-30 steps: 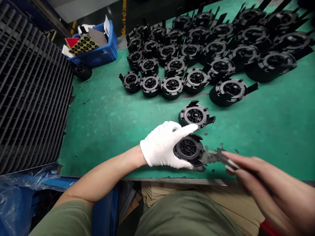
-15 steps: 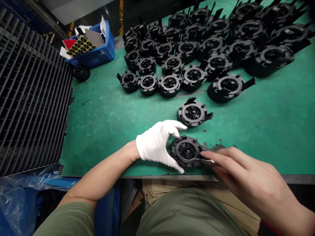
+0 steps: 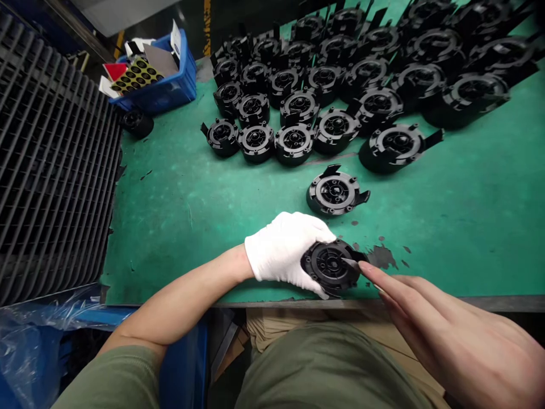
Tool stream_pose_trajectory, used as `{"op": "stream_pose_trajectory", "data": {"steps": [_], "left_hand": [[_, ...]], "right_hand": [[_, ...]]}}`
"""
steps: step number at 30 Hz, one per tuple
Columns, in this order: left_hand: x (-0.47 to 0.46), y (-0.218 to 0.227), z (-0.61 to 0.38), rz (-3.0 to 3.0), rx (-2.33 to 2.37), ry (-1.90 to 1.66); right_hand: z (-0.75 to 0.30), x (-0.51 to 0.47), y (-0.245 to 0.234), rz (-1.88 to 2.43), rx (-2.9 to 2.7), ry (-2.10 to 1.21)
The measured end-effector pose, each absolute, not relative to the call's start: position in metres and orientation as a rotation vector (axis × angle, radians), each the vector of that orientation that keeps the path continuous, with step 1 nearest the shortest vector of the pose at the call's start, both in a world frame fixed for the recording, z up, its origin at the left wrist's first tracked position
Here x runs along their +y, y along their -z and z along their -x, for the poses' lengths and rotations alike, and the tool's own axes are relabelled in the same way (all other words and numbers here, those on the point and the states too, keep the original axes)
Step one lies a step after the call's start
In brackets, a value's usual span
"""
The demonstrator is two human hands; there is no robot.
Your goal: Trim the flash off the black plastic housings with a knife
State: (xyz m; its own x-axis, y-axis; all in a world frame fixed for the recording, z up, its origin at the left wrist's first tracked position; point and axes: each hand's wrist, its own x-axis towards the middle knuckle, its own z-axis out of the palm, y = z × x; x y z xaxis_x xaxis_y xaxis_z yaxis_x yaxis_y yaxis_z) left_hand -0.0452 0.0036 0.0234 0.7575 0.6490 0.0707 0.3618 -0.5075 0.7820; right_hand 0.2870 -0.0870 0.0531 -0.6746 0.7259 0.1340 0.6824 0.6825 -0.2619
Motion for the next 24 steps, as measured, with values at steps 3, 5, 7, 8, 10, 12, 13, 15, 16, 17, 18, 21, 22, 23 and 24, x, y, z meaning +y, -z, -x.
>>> {"op": "stream_pose_trajectory", "data": {"steps": [3, 5, 7, 8, 10, 12, 13, 15, 16, 17, 18, 21, 22, 23, 24], "left_hand": [[0.003, -0.024, 0.045, -2.156, 0.759, -0.477], [0.002, -0.025, 0.045, -2.170, 0.781, -0.460], [0.002, -0.026, 0.044, -2.185, 0.798, -0.447], [0.002, -0.027, 0.044, -2.190, 0.801, -0.443], [0.002, -0.027, 0.044, -2.192, 0.800, -0.438], [0.002, -0.027, 0.044, -2.191, 0.800, -0.439], [0.002, -0.027, 0.044, -2.188, 0.802, -0.439], [0.002, -0.027, 0.044, -2.185, 0.804, -0.437], [0.002, -0.027, 0.044, -2.184, 0.806, -0.434], [0.002, -0.027, 0.044, -2.184, 0.810, -0.428], [0.002, -0.027, 0.044, -2.187, 0.812, -0.422], [0.001, -0.027, 0.044, -2.197, 0.798, -0.427], [0.001, -0.026, 0.044, -2.201, 0.791, -0.435], [0.001, -0.025, 0.044, -2.206, 0.787, -0.443], [0.001, -0.025, 0.044, -2.212, 0.785, -0.452]], "right_hand": [[-0.284, -0.090, -0.055, 1.129, -2.669, -0.310], [-0.282, -0.093, -0.055, 1.129, -2.687, -0.345], [-0.279, -0.097, -0.058, 1.138, -2.696, -0.364], [-0.278, -0.099, -0.060, 1.152, -2.705, -0.367], [-0.276, -0.100, -0.066, 1.195, -2.741, -0.379], [-0.274, -0.100, -0.071, 1.211, -2.773, -0.368], [-0.274, -0.100, -0.073, 1.203, -2.782, -0.349], [-0.274, -0.098, -0.074, 1.179, -2.793, -0.312], [-0.275, -0.097, -0.073, 1.161, -2.791, -0.289], [-0.276, -0.096, -0.071, 1.141, -2.785, -0.264], [-0.277, -0.096, -0.069, 1.121, -2.777, -0.235], [-0.280, -0.094, -0.063, 1.087, -2.780, -0.149], [-0.281, -0.094, -0.062, 1.079, -2.794, -0.140], [-0.281, -0.093, -0.062, 1.084, -2.793, -0.152], [-0.282, -0.091, -0.062, 1.096, -2.772, -0.169]]}}
